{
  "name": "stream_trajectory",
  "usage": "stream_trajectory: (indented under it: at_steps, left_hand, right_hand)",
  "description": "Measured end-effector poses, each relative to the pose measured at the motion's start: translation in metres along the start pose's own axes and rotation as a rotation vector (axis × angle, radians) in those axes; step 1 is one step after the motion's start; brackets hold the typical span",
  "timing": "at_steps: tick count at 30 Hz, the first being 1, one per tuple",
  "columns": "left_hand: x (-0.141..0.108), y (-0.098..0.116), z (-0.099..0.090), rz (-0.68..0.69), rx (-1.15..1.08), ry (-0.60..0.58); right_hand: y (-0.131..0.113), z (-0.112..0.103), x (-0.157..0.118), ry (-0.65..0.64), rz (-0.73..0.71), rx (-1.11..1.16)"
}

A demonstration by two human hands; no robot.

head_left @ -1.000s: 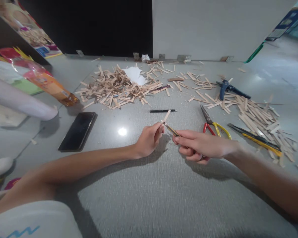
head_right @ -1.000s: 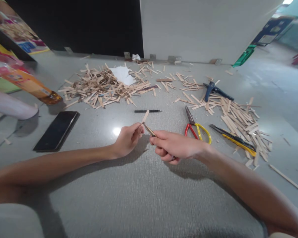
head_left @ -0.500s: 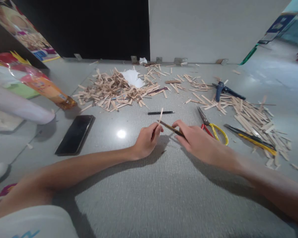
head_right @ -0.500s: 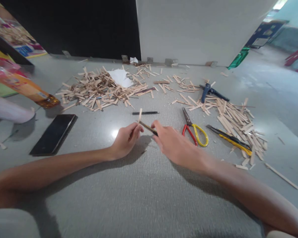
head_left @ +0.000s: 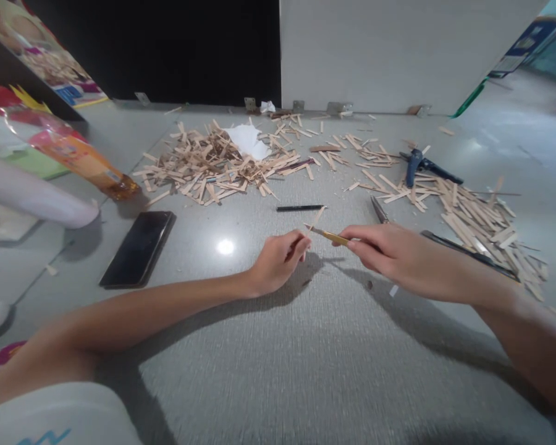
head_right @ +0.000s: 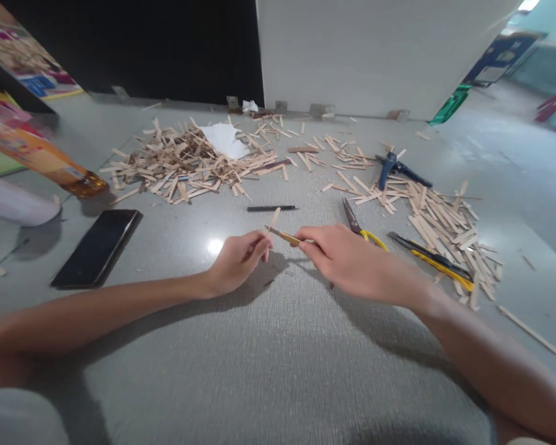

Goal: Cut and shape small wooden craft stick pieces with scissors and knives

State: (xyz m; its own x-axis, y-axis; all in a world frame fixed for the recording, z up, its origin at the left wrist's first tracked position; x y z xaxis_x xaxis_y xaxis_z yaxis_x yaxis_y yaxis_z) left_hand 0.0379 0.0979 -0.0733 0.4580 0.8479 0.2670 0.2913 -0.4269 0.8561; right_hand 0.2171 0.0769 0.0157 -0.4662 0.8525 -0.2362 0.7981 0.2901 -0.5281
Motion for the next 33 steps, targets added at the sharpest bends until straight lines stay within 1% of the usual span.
stream_trajectory:
  at_steps: [2,3,5,7,8,9,11,12,14,15,17,18,19,21,23,26,27,28,29,31,33]
  left_hand:
    - [-0.001,0.003,0.003,0.036,0.026,-0.049]
    - [-0.002,0.004,0.005,0.055,0.039,-0.066]
    - [-0.004,0.004,0.006,0.088,0.066,-0.074]
    - [-0.006,0.004,0.006,0.112,0.095,-0.055]
    - [-0.007,0.003,0.006,0.122,0.109,-0.045]
    - [-0.007,0.003,0.006,0.129,0.122,-0.034]
    - [-0.008,0.001,0.005,0.139,0.146,-0.014]
    - [-0.008,0.001,0.005,0.142,0.157,-0.008]
    - [-0.007,0.0,0.005,0.149,0.177,-0.007]
    - [-0.007,0.0,0.006,0.155,0.187,-0.014]
    - [-0.007,0.0,0.008,0.168,0.207,-0.035]
    - [-0.007,0.0,0.009,0.173,0.219,-0.045]
    - [-0.007,0.0,0.01,0.178,0.23,-0.054]
    - [-0.007,-0.001,0.01,0.18,0.251,-0.067]
    - [-0.008,-0.002,0.01,0.175,0.271,-0.074]
    - [-0.008,-0.006,0.009,0.158,0.305,-0.074]
    - [-0.008,-0.007,0.009,0.153,0.317,-0.077]
    - [-0.008,-0.007,0.009,0.149,0.328,-0.082]
    - [-0.008,-0.008,0.01,0.147,0.34,-0.09]
    - [-0.008,-0.008,0.013,0.145,0.364,-0.113]
    - [-0.009,-0.007,0.015,0.143,0.389,-0.134]
  right_hand:
    - [0.002,0.0,-0.003,-0.092,0.05,0.063]
    - [0.003,0.003,-0.005,-0.16,0.087,0.122]
    - [0.004,0.016,-0.007,-0.324,0.173,0.285]
    - [0.001,0.036,-0.006,-0.439,0.236,0.461]
    - [-0.001,0.047,-0.005,-0.46,0.251,0.538]
    - [-0.003,0.058,-0.002,-0.449,0.26,0.601]
    - [-0.006,0.076,0.003,-0.395,0.248,0.685]
    - [-0.004,0.081,0.006,-0.348,0.249,0.691]
    - [0.0,0.08,0.008,-0.321,0.266,0.669]
    - [0.003,0.076,0.009,-0.349,0.291,0.661]
    - [0.01,0.063,0.007,-0.471,0.359,0.666]
    - [0.012,0.057,0.005,-0.549,0.381,0.656]
    - [0.014,0.052,0.004,-0.598,0.395,0.653]
    - [0.014,0.052,0.004,-0.624,0.391,0.67]
    - [0.009,0.064,0.007,-0.557,0.357,0.727]
    - [0.001,0.083,0.011,-0.362,0.291,0.776]
    - [0.0,0.085,0.012,-0.327,0.272,0.758]
    - [0.0,0.084,0.012,-0.337,0.273,0.741]
    - [0.003,0.081,0.012,-0.377,0.293,0.724]
    - [0.011,0.07,0.01,-0.535,0.334,0.696]
    - [0.02,0.058,0.009,-0.661,0.333,0.661]
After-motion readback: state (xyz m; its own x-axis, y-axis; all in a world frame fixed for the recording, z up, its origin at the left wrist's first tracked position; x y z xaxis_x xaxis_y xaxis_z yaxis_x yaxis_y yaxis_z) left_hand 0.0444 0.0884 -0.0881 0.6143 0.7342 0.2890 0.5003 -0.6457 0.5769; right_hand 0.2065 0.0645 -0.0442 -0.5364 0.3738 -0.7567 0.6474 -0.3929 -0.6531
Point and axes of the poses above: each hand's wrist, its own x-axis towards the middle knuckle, its own z-axis out of the palm, y = z × x, the point moved 6 cm from there along x, towards the middle knuckle, and after that the axes turned 4 degrees about -x, right-handed, at the moved point
